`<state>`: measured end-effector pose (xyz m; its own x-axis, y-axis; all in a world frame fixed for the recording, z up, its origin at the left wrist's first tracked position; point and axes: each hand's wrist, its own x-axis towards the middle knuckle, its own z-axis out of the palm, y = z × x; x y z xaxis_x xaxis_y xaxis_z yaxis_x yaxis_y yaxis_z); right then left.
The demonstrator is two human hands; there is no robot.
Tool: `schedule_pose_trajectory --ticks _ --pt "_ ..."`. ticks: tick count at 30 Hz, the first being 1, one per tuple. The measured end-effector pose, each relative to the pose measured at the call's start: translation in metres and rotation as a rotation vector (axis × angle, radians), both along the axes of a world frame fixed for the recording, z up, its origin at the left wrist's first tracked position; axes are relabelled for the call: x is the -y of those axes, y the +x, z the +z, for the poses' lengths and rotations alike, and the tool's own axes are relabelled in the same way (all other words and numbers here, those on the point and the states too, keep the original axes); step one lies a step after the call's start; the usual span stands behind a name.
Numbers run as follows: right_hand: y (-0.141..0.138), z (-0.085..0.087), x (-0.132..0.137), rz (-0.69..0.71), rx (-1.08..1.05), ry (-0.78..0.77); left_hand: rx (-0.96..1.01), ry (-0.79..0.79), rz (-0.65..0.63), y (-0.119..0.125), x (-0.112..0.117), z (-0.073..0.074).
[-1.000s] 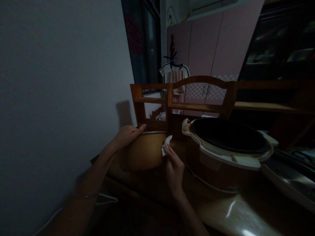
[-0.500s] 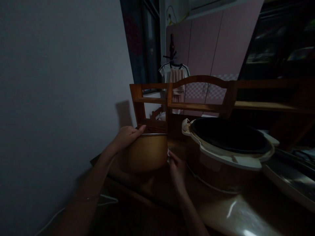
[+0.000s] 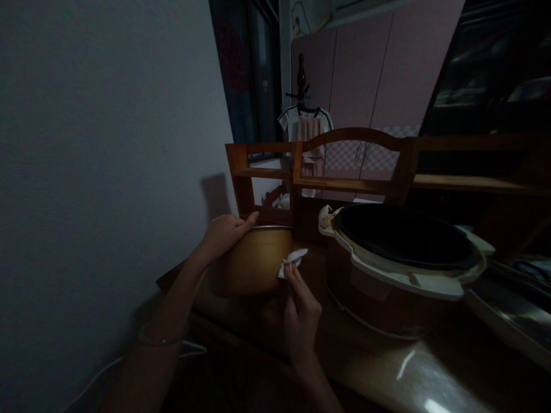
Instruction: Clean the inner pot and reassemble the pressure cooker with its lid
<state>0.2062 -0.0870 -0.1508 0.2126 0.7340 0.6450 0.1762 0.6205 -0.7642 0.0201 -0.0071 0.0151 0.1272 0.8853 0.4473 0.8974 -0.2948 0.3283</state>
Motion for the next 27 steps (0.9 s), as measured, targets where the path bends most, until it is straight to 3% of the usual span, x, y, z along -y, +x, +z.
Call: schedule_pose_trajectory --ticks 8,12,17,21,27 --pt "-0.008 0.0 0.021 0.028 -0.03 0.017 -0.04 -0.003 0.034 0.007 -0.004 0.001" --pt "-0.002 -0.006 0.016 0.032 -0.307 -0.189 -0.062 0.017 0.04 0.01 -0.004 0.001" --pt "0.01 -0.033 -0.014 0.051 -0.603 -0.397 -0.06 -0.005 -0.008 0.005 -0.001 -0.001" --pt "0.008 -0.043 -0.027 0.129 -0.59 -0.41 -0.048 0.002 0.004 0.002 0.0 -0.003" --pt "0.008 -0.031 -0.018 0.11 -0.505 -0.419 -0.055 0.007 0.02 0.003 0.0 -0.002"
